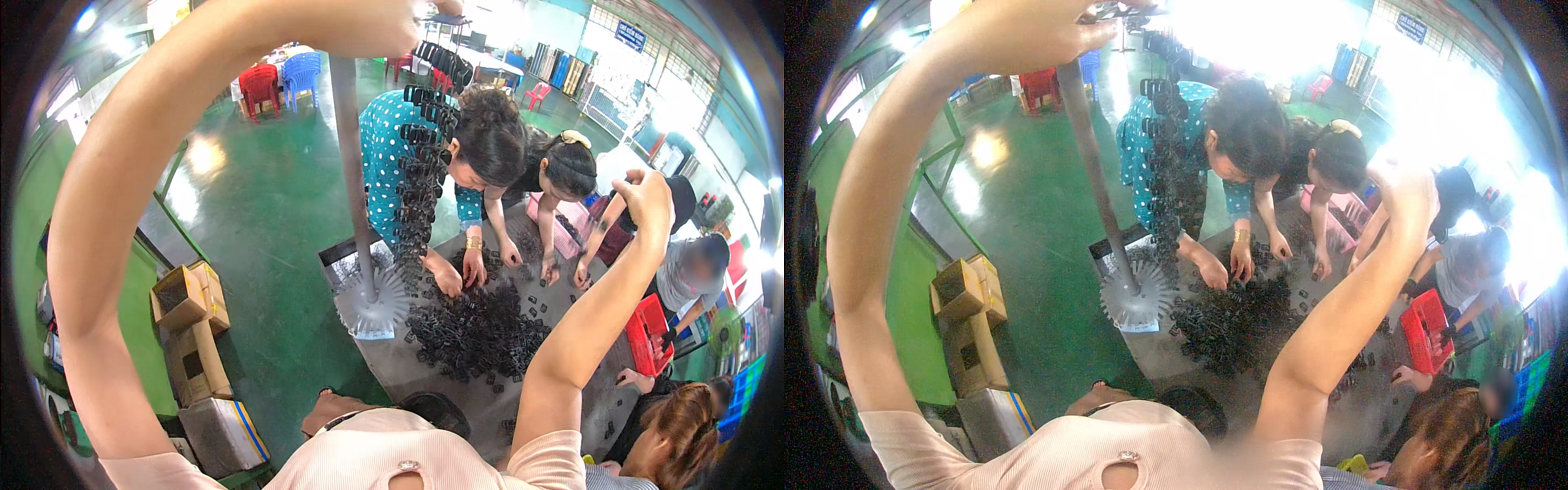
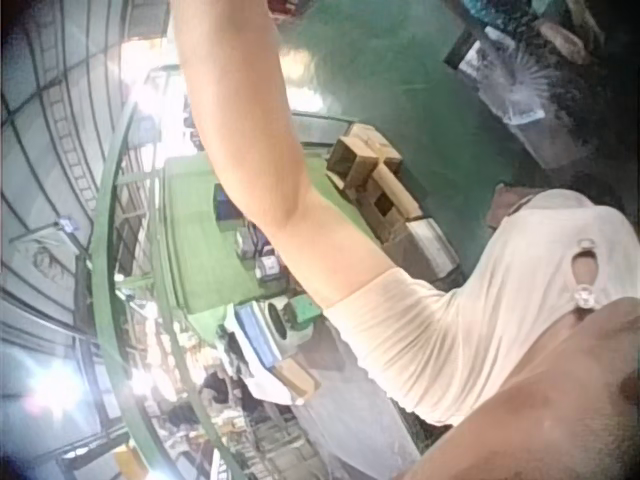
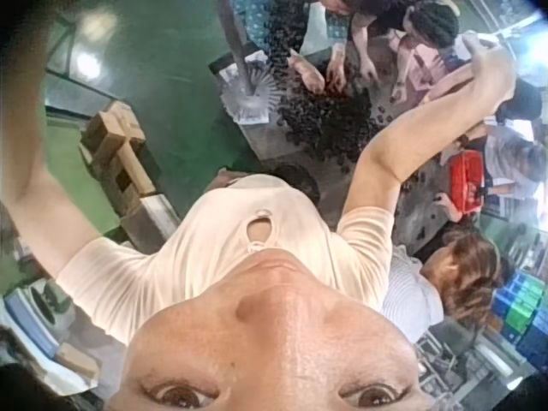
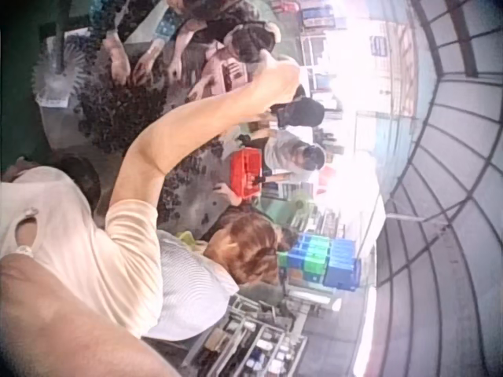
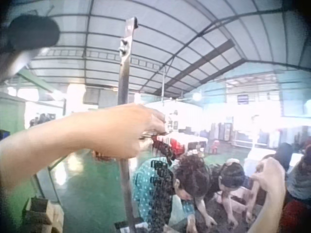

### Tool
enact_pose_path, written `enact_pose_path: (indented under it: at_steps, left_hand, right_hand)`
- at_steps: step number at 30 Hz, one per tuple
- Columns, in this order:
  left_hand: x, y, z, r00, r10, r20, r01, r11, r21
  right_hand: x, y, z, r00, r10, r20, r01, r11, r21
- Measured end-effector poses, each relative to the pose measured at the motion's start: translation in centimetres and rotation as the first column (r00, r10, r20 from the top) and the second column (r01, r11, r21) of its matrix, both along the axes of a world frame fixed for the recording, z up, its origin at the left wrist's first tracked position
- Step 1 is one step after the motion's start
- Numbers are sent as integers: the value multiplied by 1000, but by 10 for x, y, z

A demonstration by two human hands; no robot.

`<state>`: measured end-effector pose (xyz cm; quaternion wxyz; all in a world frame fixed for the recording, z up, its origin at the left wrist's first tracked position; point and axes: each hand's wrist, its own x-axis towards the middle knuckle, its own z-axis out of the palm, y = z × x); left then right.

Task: The person attaches small black plastic pieces onto a rotating metal stand with radial arms. They repeatedly pick up pieces from a table and clip them onto the stand, working alongside other people in a factory setting.

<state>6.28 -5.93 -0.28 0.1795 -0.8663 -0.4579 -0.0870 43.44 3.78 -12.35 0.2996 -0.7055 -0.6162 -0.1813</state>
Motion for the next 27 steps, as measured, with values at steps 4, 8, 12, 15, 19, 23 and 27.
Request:
enact_pose_path:
  at_steps: [4,8,12,15,19,23,27]
  left_hand:
    - [-6,-5,-4,998,-50,28,50,999,0]
    - [30,-19,5,995,89,-51,-90,996,-18]
    - [38,0,12,984,125,-128,-134,989,-61]
    - [33,6,6,982,102,-157,-106,994,-16]
    - [49,-8,-3,940,330,-82,-330,944,11]
    - [12,8,-2,994,91,-59,-92,996,-3]
    - [-3,5,-9,988,-145,-51,147,987,57]
  right_hand:
    - [-112,11,2,762,619,-190,-504,751,426]
    - [-192,-10,19,683,718,-132,-564,633,530]
    - [-214,4,16,749,661,-37,-502,603,620]
    - [-206,1,18,674,729,-124,-522,588,617]
    - [-125,28,0,756,618,-216,-369,675,639]
    - [-17,-7,5,966,177,-187,-122,954,272]
    - [-46,-21,3,977,212,-25,-185,899,398]
